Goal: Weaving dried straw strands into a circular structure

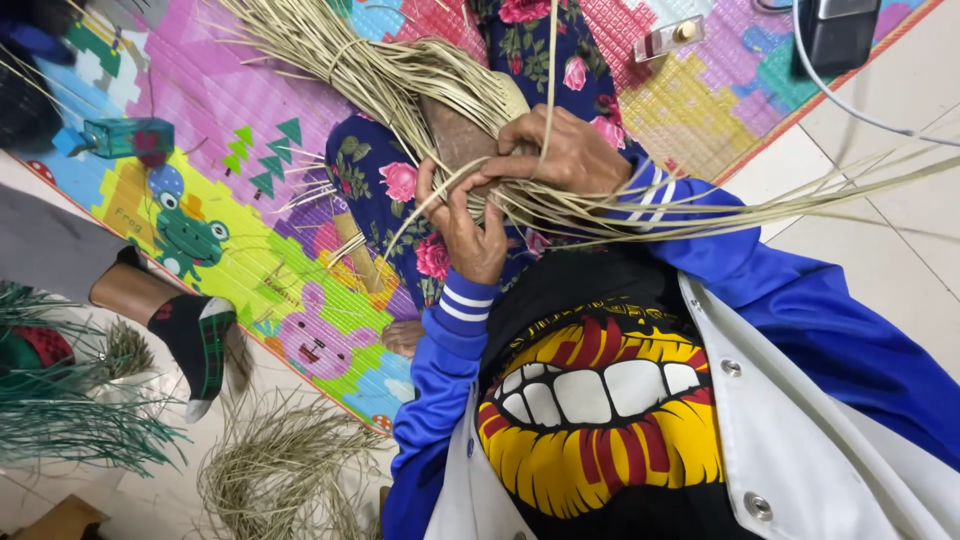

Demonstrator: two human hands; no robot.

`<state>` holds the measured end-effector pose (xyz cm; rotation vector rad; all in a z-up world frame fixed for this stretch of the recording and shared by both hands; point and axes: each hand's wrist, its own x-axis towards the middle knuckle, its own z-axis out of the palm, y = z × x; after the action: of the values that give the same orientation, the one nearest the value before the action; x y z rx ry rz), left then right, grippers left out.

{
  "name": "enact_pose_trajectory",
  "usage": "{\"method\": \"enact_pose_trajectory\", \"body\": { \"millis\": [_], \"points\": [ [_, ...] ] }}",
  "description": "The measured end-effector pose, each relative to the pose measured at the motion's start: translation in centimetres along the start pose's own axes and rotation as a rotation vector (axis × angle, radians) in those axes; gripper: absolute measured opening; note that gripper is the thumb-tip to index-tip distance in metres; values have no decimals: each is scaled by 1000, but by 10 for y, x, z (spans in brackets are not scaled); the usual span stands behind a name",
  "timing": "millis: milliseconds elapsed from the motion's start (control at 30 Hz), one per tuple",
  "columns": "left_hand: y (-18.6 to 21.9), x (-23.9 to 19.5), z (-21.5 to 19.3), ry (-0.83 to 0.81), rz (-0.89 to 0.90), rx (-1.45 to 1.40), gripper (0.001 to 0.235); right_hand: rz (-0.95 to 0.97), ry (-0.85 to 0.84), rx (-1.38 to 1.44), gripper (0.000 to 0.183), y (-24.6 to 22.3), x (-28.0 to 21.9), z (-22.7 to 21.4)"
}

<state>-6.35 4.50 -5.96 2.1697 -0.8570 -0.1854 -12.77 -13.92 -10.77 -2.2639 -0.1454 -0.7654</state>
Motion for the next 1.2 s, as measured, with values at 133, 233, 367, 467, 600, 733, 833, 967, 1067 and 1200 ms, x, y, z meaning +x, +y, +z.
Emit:
{"method": "enact_pose_trajectory", "body": {
  "millis": [133, 233, 367, 467, 600, 733, 833, 967, 1067, 1200],
  "points": [
    [-2, 5, 1, 75, 96, -42, 24, -167, 95, 65, 18, -4, -1, -4],
    [0, 8, 0, 64, 88, -62, 30, -161, 79, 52, 12, -10, 3, -3],
    [-10, 4, 3, 65, 77, -56, 39, -68, 98, 106, 5, 7, -11, 33],
    [-10, 1, 4, 56, 101, -31, 44, 477, 70, 572, 13, -37, 23, -10],
    [5, 7, 4, 80, 129, 25, 33, 499, 49, 457, 11, -18, -6, 3],
    [6, 7, 5, 118, 135, 5, 7, 136, 24, 218, 7, -27, -13, -13],
    [9, 7, 6, 146, 119, 5, 7, 12, 82, 157, 8, -24, -20, -7],
    [6, 8, 8, 152, 128, 22, 11, -20, 130, 188, 15, -23, -18, -7],
    [-11, 2, 13, 135, 139, -10, 14, -31, 210, 132, 12, -2, -18, 26],
    [-4, 4, 10, 119, 146, 21, 22, 113, 149, 213, 13, -28, 14, -3]
  ]
}}
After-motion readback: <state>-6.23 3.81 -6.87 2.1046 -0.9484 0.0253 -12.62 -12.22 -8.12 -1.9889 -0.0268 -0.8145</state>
